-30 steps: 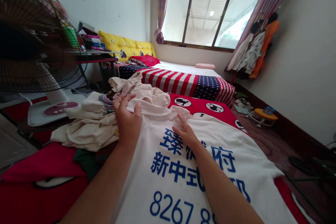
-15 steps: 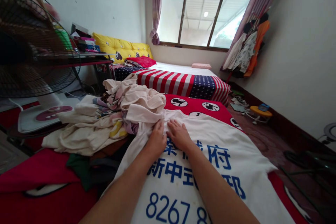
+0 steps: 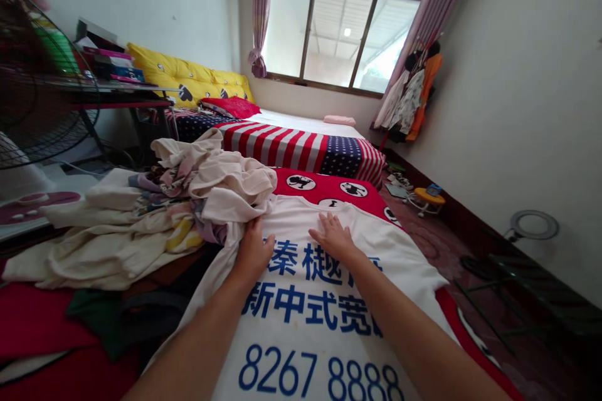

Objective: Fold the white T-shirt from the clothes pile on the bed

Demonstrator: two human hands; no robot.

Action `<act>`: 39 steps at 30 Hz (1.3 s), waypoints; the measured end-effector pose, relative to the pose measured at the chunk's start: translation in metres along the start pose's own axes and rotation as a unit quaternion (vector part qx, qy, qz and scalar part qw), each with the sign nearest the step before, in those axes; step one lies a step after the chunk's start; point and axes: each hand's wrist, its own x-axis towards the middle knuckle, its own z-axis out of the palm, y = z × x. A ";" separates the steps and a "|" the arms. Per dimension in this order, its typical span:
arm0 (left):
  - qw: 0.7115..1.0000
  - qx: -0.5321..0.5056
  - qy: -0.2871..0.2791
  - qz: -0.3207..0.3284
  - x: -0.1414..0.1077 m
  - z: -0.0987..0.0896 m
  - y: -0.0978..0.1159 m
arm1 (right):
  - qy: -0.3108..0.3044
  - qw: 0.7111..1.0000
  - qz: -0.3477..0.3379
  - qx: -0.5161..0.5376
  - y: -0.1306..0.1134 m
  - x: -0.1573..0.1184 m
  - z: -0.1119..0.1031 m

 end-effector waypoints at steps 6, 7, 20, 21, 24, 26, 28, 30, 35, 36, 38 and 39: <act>0.999 -0.013 0.029 -0.009 -0.001 0.005 0.000 | 0.005 0.992 -0.093 -0.083 0.082 -0.080 0.000; 0.999 -0.013 0.029 -0.008 -0.001 0.006 0.000 | 0.019 0.992 -0.036 -0.117 0.104 -0.089 -0.001; 1.000 0.009 0.006 0.024 -0.003 0.004 0.000 | 0.007 0.991 -0.070 -0.117 0.115 -0.075 -0.026; 0.999 0.014 0.001 0.032 -0.003 0.004 -0.001 | 0.007 0.993 -0.022 -0.118 0.121 -0.068 -0.028; 0.995 0.054 -0.034 0.074 -0.006 0.006 -0.003 | 0.068 0.968 0.191 -0.150 0.135 -0.046 -0.033; 0.985 0.112 -0.082 0.107 -0.009 0.007 -0.001 | 0.094 0.966 0.179 -0.164 0.131 -0.034 -0.030; 0.966 0.183 -0.132 0.122 -0.012 0.007 0.004 | 0.084 0.980 0.087 -0.156 0.117 -0.027 -0.022; 0.943 0.252 -0.187 0.110 -0.012 0.004 0.014 | 0.062 0.988 0.033 -0.136 0.102 -0.026 -0.012; 0.886 0.333 -0.317 0.056 0.005 0.006 0.056 | 0.065 0.989 0.036 -0.130 0.093 -0.029 0.000; 0.885 0.329 -0.322 0.065 0.010 0.011 0.063 | 0.063 0.989 0.035 -0.129 0.095 -0.029 0.000; 0.887 0.312 -0.327 0.100 0.019 0.025 0.071 | 0.061 0.990 0.031 -0.125 0.098 -0.028 -0.001; 0.889 0.299 -0.328 0.113 0.025 0.032 0.071 | 0.062 0.990 0.030 -0.123 0.100 -0.028 -0.001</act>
